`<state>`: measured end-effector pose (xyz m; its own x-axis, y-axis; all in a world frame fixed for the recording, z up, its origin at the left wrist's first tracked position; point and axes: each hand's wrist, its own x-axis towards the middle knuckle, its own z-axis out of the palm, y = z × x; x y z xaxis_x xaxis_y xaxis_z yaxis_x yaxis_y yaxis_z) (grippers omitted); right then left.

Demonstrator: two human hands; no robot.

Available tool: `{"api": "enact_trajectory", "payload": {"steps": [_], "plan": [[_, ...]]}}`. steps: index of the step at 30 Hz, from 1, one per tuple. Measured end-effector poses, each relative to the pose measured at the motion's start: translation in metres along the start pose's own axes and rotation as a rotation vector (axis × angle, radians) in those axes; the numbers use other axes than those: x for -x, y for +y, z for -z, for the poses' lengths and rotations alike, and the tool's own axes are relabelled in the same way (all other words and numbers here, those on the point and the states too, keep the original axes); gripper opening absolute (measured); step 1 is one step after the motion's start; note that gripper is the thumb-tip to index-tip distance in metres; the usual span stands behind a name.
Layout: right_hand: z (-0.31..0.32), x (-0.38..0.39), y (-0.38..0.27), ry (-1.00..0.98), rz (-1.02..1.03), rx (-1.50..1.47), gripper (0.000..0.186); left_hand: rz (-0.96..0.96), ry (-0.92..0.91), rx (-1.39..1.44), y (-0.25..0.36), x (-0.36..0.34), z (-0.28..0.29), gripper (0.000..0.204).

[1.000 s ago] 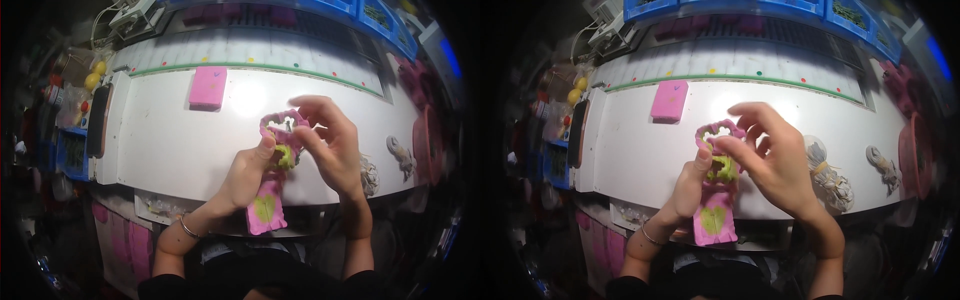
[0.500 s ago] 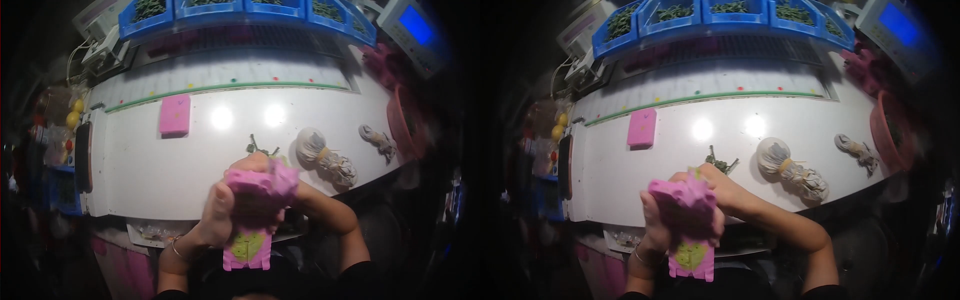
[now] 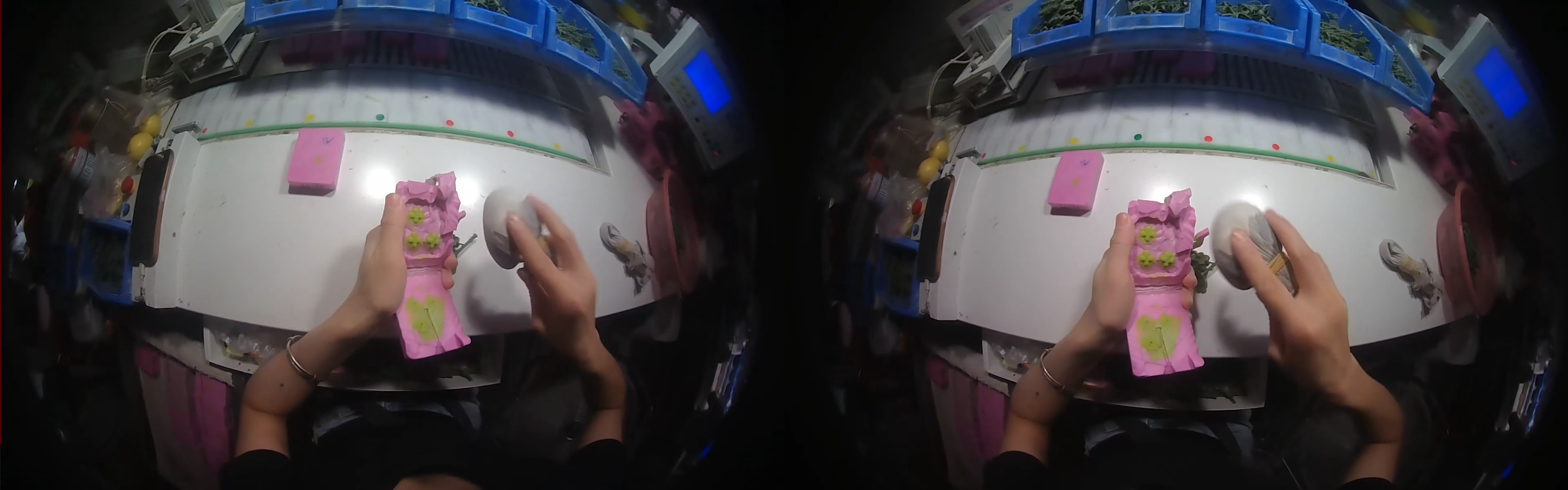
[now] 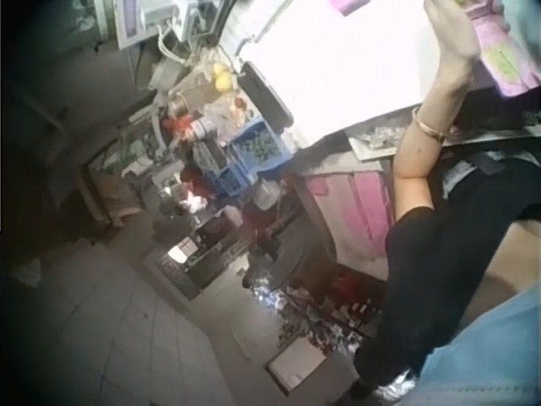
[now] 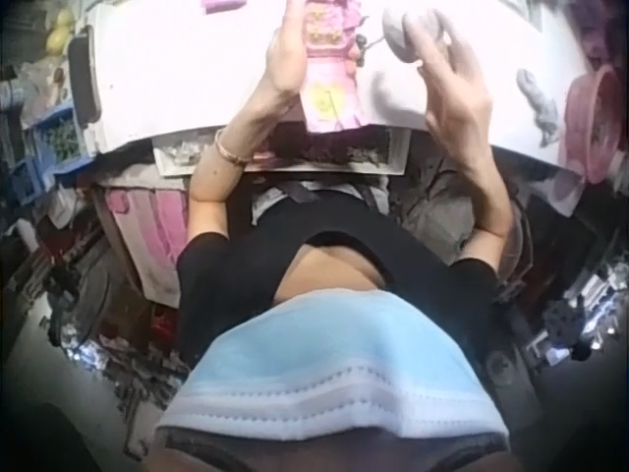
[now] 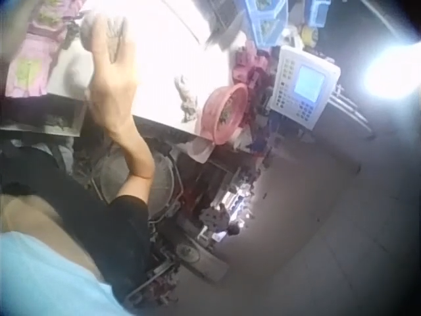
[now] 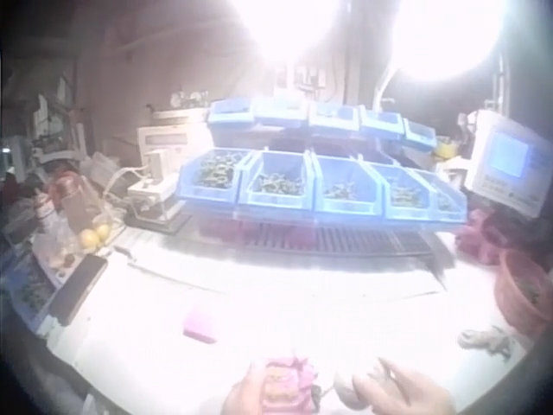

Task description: The person uses pink rubber molds to shape green plastic components, cleaning the molds and components by hand and with a small tool, and then organizes the finished parts and molds on the workstation.

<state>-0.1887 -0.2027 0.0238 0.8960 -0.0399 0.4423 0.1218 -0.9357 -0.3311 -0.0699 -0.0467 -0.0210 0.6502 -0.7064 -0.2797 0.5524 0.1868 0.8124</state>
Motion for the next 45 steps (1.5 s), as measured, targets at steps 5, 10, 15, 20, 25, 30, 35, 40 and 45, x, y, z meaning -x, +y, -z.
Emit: {"api": "enact_trajectory", "payload": {"steps": [5, 10, 15, 20, 25, 30, 35, 40, 45], "plan": [[-0.036, -0.012, -0.016, 0.229, 0.403, 0.275, 0.043, -0.422, 0.069, -0.259, 0.003, 0.003, -0.014, 0.054], [-0.017, -0.019, -0.020, 0.114, 0.251, 0.064, 0.045, -0.190, 0.008, -0.105, 0.007, 0.006, 0.002, 0.054], [-0.044, -0.011, -0.025, 0.232, 0.376, 0.277, 0.044, -0.397, 0.078, -0.267, 0.003, 0.000, -0.003, 0.057], [-0.031, -0.022, -0.026, 0.268, 0.280, -0.005, 0.044, -0.217, 0.017, -0.065, 0.008, 0.007, 0.004, 0.059], [-0.039, -0.026, -0.025, 0.150, 0.346, 0.159, 0.046, -0.320, 0.077, -0.086, 0.003, 0.005, -0.005, 0.060], [-0.032, -0.030, -0.034, 0.065, 0.180, -0.162, 0.052, -0.443, 0.037, -0.197, 0.001, 0.012, 0.011, 0.053], [-0.049, -0.021, -0.046, 0.297, 0.243, -0.155, 0.049, -0.537, 0.032, 0.217, 0.012, 0.008, -0.013, 0.053], [-0.035, -0.025, -0.045, 0.178, 0.140, -0.248, 0.054, -0.207, 0.198, 0.147, 0.006, 0.012, -0.012, 0.057], [-0.027, -0.026, -0.045, 0.173, 0.172, -0.329, 0.051, -0.444, 0.278, 0.006, -0.002, 0.008, 0.013, 0.050]]}}
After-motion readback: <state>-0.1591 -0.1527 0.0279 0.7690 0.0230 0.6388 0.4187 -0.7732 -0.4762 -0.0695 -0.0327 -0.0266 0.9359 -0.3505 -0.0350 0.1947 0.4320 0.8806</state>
